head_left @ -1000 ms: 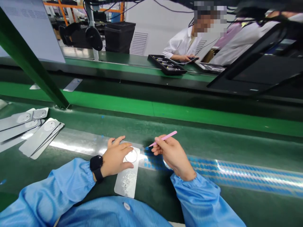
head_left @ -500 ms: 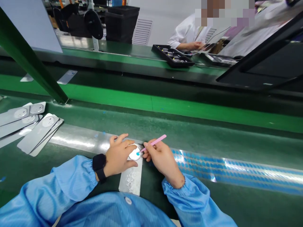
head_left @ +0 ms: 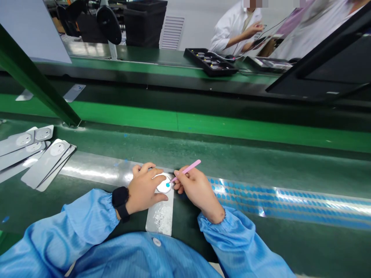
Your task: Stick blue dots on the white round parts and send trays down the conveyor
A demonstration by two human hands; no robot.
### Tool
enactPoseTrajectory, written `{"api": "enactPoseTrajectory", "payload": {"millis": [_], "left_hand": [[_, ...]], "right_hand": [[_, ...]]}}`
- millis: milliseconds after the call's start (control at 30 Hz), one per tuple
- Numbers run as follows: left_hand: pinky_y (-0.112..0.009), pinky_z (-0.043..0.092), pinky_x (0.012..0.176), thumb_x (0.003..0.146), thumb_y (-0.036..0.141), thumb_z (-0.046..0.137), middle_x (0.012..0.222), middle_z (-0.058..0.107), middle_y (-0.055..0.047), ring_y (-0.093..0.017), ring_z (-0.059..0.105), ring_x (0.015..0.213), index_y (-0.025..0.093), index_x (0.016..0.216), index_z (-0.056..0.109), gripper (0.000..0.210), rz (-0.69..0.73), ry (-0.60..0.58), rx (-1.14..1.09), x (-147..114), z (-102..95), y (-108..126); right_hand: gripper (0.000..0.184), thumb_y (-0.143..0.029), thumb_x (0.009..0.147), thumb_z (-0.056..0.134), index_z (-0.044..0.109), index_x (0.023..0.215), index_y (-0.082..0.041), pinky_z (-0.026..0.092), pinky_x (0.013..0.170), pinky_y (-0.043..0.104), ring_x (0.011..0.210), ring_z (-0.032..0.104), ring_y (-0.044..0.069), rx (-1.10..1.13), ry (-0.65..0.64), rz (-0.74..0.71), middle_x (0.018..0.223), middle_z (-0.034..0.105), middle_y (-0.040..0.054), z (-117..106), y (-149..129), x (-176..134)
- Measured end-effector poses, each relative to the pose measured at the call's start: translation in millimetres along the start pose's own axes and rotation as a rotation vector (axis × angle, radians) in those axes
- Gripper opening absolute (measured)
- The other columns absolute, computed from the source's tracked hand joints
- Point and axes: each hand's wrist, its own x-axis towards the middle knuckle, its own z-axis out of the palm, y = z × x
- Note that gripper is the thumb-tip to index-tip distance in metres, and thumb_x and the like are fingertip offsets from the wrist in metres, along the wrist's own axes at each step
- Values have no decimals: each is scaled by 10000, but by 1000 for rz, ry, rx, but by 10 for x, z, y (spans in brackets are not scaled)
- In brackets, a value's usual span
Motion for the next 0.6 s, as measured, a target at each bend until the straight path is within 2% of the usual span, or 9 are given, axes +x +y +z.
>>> {"api": "enactPoseTrajectory", "payload": {"millis": [167,400,600], "left_hand": [[-466,302,856,657,485,806,1209,637,-56,-312,467,1111,257,1062,650,491,15,22,14,-5,-27,21],[-463,326,835,674,485,795,1213,631,-71,-316,459,1109,247,1007,673,427,53,42,43,-22,-17,14],[-476,340,847,713,473,767,1231,611,-70,-326,438,1130,283,991,700,344,64,-1,73,-29,-26,11]], "right_hand": [[269,-448,781,596,543,724,-191,468,421,231,413,592,140,-30,8,-7,517,638,4,0,-10,-7],[215,-388,796,588,536,709,-198,462,420,227,413,594,143,-56,22,9,507,632,-4,17,-58,-21],[178,-345,809,569,536,713,-199,464,436,227,420,597,140,-69,26,-15,519,634,-7,25,-59,-24]]}}
